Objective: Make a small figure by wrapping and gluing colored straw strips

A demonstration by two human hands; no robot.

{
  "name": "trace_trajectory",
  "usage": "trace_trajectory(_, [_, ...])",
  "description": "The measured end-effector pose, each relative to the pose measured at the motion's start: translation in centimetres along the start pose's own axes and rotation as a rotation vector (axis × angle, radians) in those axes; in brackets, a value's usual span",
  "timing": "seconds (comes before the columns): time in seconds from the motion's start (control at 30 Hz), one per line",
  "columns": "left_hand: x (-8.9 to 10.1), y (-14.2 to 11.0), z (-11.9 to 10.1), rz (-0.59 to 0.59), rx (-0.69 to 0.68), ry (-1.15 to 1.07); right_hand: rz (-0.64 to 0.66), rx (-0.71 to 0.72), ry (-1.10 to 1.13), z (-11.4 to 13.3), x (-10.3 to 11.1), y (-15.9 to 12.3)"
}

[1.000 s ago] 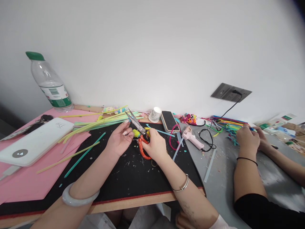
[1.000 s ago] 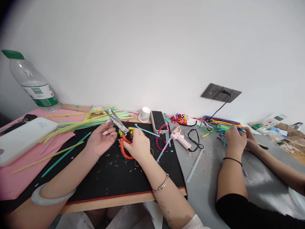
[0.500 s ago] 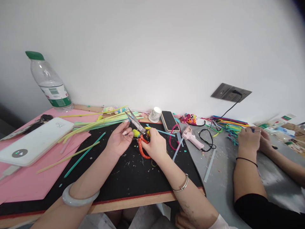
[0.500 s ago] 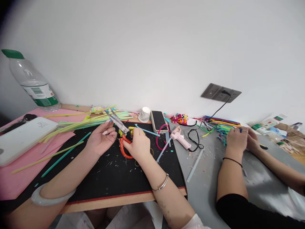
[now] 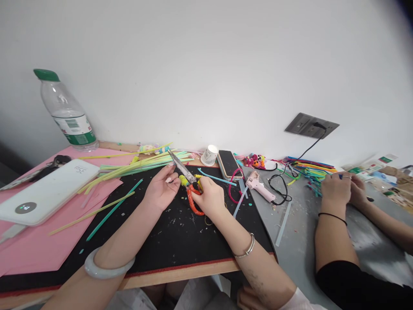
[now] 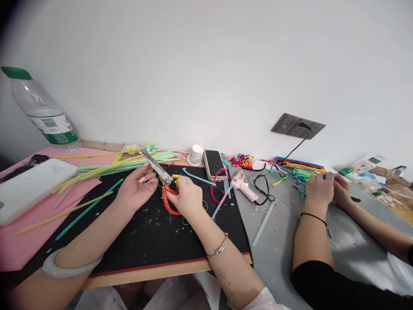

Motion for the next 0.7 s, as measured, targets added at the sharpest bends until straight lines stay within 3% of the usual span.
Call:
trace_trajectory(0.23, [0.0,0.0,-0.1,-0.019,-0.094,0.114,-0.038,-0.2,-0.02,-1.6,0.5,0.8])
trace_trajectory(0.37, [0.1,0.1,0.1,0.019,-0.274,0.333,0.043,-0.294,-0.128,-3.8,0.2,1.2])
trace_trajectory(0.53, [0.0,-0.3,0.6,0.047,-0.524,0.666,0.097,-0.252,-0.095,-5.2,-0.5,1.1])
trace_trajectory(0.7, [-0.1,-0.5,0.9,0.082,-0.614,0.806,-0.073,-0.13,0.212,-4.2,0.6,1.6])
Point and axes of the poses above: each hand's wrist, its own y-axis towards the middle knuckle, its own x-axis out of the back of the hand, z = x × y, the point moved 2 cm from there along y, towards the middle knuckle, and after that the axes turned 12 degrees about -z, right-handed, at the moved point
